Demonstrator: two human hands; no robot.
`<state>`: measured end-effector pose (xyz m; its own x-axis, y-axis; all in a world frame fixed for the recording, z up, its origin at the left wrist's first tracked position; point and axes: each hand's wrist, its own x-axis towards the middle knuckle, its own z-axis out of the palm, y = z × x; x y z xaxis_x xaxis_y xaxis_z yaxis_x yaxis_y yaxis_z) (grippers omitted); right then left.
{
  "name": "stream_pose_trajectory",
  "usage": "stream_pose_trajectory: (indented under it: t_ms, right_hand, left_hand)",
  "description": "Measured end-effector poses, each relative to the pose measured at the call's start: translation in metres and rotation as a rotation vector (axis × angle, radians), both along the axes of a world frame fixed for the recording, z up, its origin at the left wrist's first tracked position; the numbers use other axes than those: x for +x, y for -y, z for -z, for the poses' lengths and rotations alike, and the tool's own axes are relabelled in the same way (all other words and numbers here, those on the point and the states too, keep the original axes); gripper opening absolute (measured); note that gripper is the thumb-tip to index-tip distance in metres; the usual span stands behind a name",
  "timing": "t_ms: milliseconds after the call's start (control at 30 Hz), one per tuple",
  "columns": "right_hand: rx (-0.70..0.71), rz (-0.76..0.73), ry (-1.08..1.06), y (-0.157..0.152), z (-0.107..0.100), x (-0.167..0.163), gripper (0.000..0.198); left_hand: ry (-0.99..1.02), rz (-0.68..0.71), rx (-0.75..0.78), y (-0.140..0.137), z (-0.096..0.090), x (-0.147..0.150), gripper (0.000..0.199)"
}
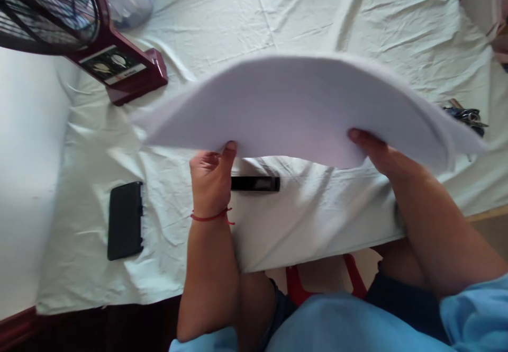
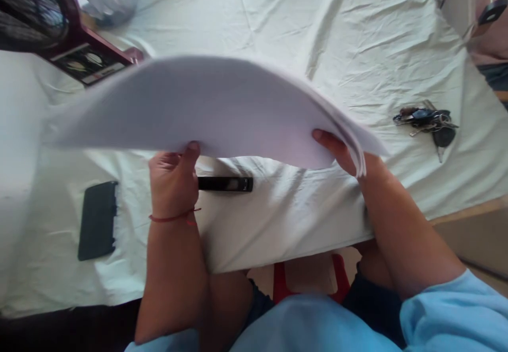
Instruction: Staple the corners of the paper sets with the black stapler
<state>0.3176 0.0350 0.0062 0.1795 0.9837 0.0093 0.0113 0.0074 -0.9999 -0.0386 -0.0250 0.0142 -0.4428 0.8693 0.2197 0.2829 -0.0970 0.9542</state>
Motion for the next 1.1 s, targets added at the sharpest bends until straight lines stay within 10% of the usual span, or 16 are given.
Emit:
stream_pose_trajectory:
  t_ms: [233, 1100]
  right_hand:
    - [-0.057, 0.067, -0.287, -0.002, -0.007, -0.012, 0.067]
    - [-0.011, 0.048, -0.228, -0.005, 0.003, -0.011, 0.059]
  left_hand:
    - [0.119, 0.138, -0.089, 0.0, -0.008, 0.005, 0.056]
    - [0.501, 0.182, -0.053, -0.002, -0.009, 0.008, 0.053]
